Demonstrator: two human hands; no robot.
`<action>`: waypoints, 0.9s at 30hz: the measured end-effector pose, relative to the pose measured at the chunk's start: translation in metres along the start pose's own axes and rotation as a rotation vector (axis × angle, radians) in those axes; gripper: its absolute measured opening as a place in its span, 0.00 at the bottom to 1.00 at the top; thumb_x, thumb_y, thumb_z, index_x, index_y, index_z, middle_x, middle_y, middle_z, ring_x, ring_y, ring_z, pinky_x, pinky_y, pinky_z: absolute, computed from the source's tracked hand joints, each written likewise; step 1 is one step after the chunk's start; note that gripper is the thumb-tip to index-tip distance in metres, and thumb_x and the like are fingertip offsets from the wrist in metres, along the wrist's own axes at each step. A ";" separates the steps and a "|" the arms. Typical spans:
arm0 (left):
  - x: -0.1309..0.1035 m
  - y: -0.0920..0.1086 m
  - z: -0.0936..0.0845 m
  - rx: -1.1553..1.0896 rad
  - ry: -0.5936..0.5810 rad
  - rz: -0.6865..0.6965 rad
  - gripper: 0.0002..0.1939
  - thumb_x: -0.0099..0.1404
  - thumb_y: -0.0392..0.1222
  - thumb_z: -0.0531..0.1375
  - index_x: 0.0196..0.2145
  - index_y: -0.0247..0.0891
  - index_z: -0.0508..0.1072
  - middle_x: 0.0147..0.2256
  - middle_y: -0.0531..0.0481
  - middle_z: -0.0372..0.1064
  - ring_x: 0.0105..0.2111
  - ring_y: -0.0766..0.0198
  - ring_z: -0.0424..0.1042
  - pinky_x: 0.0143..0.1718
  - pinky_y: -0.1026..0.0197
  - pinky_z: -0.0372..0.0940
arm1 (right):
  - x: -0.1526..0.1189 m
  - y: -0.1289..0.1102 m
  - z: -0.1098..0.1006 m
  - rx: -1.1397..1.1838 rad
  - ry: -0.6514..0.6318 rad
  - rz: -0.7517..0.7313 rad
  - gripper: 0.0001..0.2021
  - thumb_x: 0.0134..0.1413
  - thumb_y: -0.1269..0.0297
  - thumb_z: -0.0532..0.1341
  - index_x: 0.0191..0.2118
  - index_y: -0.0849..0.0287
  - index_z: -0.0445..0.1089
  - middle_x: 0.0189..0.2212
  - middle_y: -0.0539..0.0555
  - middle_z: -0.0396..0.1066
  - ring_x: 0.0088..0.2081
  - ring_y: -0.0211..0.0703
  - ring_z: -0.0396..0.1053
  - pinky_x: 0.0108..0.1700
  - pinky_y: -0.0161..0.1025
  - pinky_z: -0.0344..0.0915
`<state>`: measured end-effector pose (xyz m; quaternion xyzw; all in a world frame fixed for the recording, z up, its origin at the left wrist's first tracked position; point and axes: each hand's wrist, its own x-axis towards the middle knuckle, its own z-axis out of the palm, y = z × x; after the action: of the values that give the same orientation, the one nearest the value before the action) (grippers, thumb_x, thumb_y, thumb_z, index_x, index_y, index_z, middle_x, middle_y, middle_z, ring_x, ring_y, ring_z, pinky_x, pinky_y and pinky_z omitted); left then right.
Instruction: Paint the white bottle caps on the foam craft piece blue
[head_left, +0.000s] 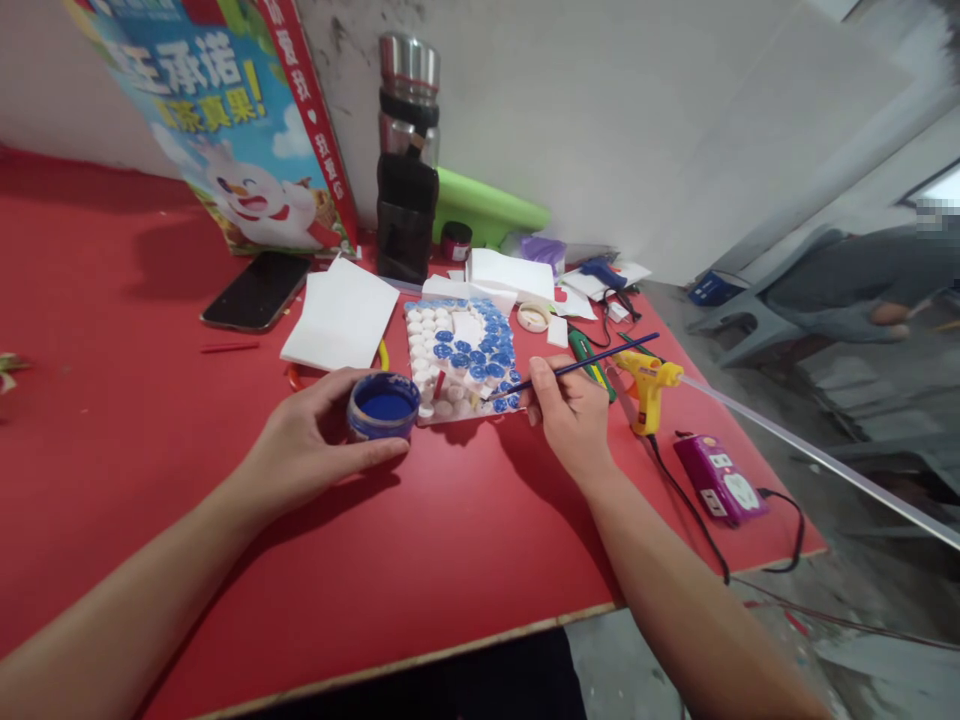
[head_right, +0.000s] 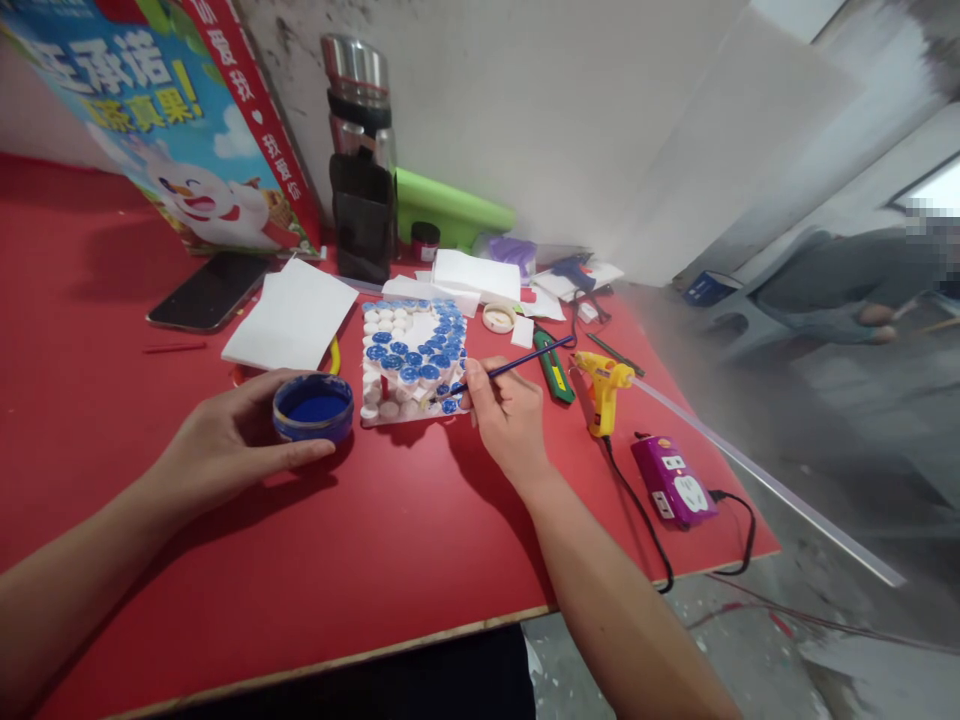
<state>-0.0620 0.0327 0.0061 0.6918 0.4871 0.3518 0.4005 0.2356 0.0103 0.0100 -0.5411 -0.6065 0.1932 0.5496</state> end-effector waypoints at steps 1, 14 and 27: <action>0.000 0.000 0.000 0.005 0.003 0.002 0.33 0.55 0.59 0.77 0.54 0.44 0.81 0.50 0.44 0.85 0.50 0.42 0.84 0.53 0.47 0.81 | 0.000 -0.001 0.000 0.006 -0.007 -0.003 0.23 0.73 0.43 0.62 0.31 0.55 0.72 0.20 0.47 0.73 0.16 0.34 0.66 0.22 0.33 0.65; 0.001 0.001 0.000 0.025 -0.012 -0.001 0.34 0.54 0.62 0.77 0.54 0.42 0.81 0.50 0.43 0.85 0.50 0.41 0.84 0.53 0.47 0.81 | -0.002 -0.001 0.000 0.002 -0.014 -0.054 0.21 0.75 0.49 0.62 0.32 0.55 0.72 0.20 0.46 0.73 0.17 0.34 0.66 0.23 0.34 0.64; 0.000 0.001 0.001 -0.001 -0.008 -0.006 0.35 0.55 0.62 0.78 0.55 0.42 0.81 0.52 0.43 0.85 0.50 0.41 0.84 0.54 0.47 0.80 | -0.004 -0.002 -0.002 -0.092 -0.036 -0.104 0.21 0.76 0.49 0.60 0.31 0.54 0.71 0.20 0.47 0.74 0.19 0.36 0.69 0.27 0.36 0.68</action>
<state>-0.0611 0.0325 0.0066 0.6915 0.4875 0.3478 0.4039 0.2355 0.0053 0.0100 -0.5301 -0.6518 0.1457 0.5225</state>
